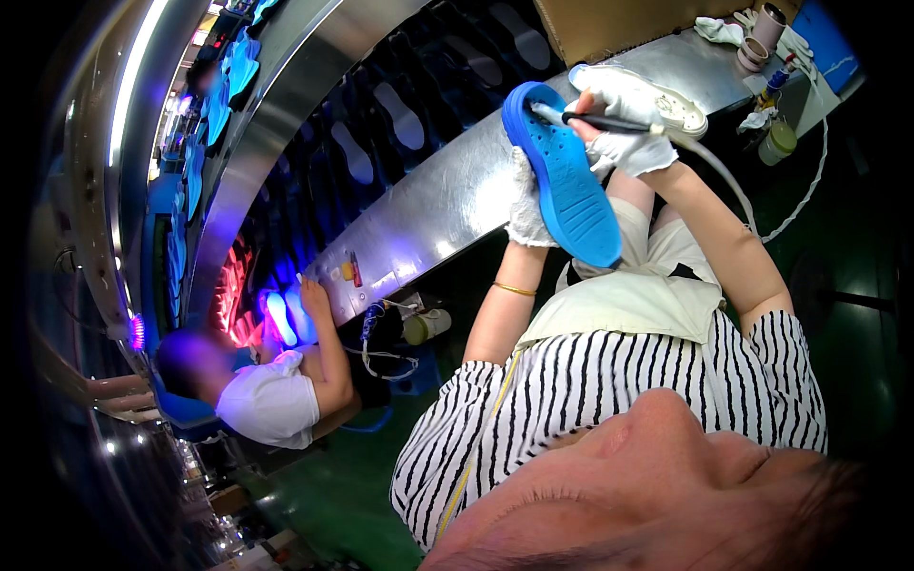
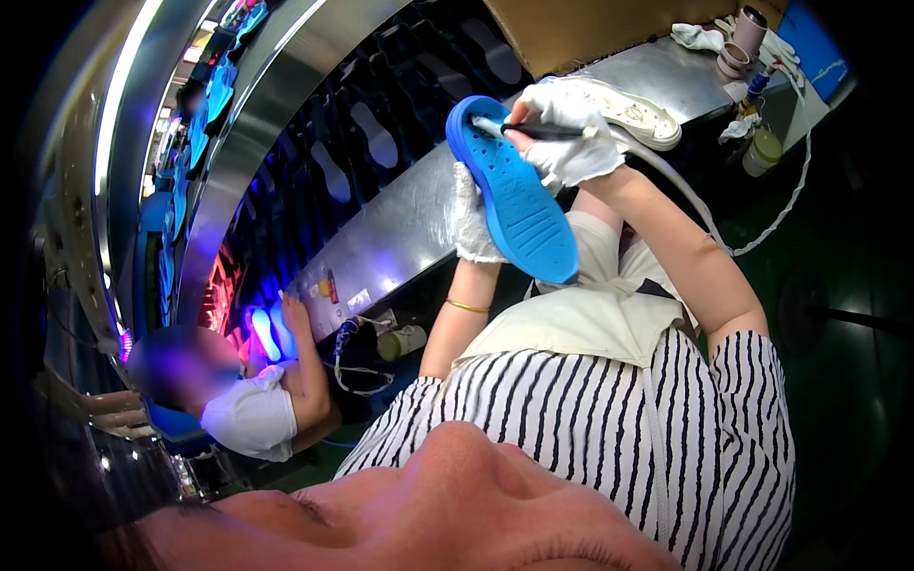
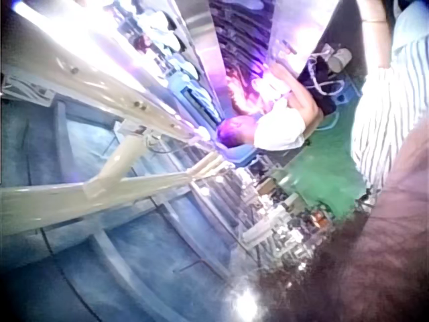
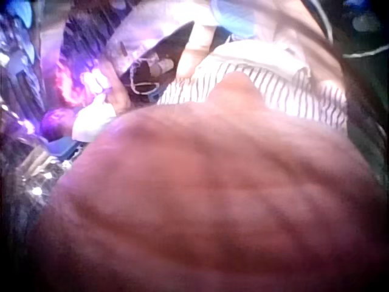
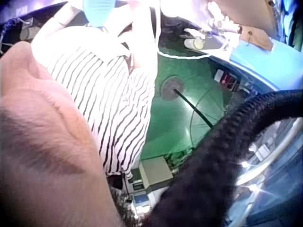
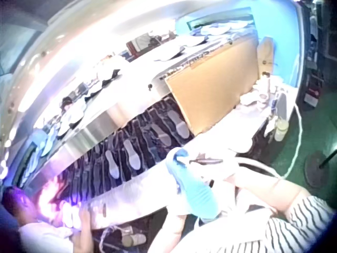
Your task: The person applies glue to the bottom of a blue shoe sole using a brush, reaching out to place the sole on a moving conveyor belt and picking up new components.
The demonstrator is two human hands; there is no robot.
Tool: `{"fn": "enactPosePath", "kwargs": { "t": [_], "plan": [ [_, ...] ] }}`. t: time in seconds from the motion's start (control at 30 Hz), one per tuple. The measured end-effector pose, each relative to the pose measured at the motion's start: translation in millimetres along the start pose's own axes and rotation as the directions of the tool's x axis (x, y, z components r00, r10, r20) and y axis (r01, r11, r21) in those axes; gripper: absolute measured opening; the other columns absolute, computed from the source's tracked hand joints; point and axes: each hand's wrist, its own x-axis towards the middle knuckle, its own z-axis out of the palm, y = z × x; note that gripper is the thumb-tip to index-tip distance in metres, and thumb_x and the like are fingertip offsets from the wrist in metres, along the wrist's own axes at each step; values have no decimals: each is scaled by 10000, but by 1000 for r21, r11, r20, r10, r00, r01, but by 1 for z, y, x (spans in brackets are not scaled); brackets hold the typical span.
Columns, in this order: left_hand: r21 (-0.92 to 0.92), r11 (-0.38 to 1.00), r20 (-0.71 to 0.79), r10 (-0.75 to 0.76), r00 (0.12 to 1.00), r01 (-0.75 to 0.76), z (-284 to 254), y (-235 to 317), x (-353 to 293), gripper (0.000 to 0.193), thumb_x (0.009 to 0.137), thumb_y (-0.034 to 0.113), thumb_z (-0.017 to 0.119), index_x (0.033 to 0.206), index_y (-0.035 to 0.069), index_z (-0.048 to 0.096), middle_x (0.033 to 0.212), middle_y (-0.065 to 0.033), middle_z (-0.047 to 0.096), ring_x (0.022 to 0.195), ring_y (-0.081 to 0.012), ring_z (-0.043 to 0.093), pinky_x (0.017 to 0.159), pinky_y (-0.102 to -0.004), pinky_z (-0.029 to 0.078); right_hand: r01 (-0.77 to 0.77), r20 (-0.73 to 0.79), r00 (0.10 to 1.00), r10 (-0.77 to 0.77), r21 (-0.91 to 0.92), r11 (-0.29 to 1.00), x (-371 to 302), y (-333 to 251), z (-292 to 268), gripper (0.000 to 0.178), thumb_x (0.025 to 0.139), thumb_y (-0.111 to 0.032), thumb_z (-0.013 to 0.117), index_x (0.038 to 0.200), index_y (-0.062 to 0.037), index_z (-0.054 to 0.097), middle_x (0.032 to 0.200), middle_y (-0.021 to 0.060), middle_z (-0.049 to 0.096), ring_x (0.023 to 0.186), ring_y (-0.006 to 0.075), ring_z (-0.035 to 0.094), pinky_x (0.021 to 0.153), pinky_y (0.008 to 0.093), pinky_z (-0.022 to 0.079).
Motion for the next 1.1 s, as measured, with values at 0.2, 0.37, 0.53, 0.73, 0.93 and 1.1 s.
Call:
{"fn": "enactPosePath", "kwargs": {
  "t": [0.2, 0.37, 0.53, 0.73, 0.93, 1.1],
  "plan": [
    [77, 986, -222, 161, 962, -147, -18, -3, 9, 684, 861, 586, 470, 1315, 81, 387, 1221, -124, 498, 1068, -247, 520, 934, -383, 457, -304, 329, 919, 218, 237, 923, -18, -32, -3, 191, 721, 18, 659, 871, -53, 565, 737, 58, 560, 652, 145, 553, 604, 261, 455],
    [164, 961, -238, 256, 937, -221, -12, 0, 21, 666, 874, 608, 409, 1292, 90, 415, 1192, -112, 523, 1055, -253, 528, 929, -392, 453, 135, 226, 967, -119, -53, 989, -22, -21, 2, 206, 698, 27, 642, 879, -47, 578, 763, 89, 564, 666, 210, 570, 627, 286, 466],
    [169, 943, -238, 320, 917, -285, -27, 16, 20, 672, 885, 619, 359, 1298, 92, 415, 1227, -121, 522, 1042, -294, 547, 922, -433, 455, -66, 348, 936, 49, 36, 997, -30, -37, 4, 177, 694, 16, 628, 854, -47, 585, 763, 105, 575, 666, 261, 585, 616, 310, 475],
    [201, 936, -280, 338, 899, -289, -13, 29, 24, 679, 874, 642, 345, 1268, 96, 434, 1179, -140, 543, 1018, -304, 560, 881, -453, 479, 159, 367, 922, -124, -65, 985, -35, -33, 12, 201, 666, -16, 679, 847, -51, 597, 762, 94, 597, 665, 238, 600, 626, 296, 483],
    [97, 941, -239, 338, 911, -324, -3, 32, 16, 759, 814, 715, 377, 1223, 83, 482, 1057, -106, 595, 928, -236, 576, 838, -391, 496, -170, 334, 932, 138, 67, 983, -19, -19, -5, 120, 771, -39, 655, 879, -30, 603, 761, 42, 592, 699, 106, 550, 641, 248, 462],
    [59, 954, -125, 300, 946, -295, 23, 4, 8, 795, 815, 726, 339, 1316, 113, 403, 1212, -86, 513, 1044, -242, 511, 954, -401, 423, -231, 238, 949, 207, 77, 970, -17, -10, -15, 99, 820, -32, 633, 901, -13, 580, 801, 44, 602, 699, 88, 592, 646, 227, 487]
  ]
}}
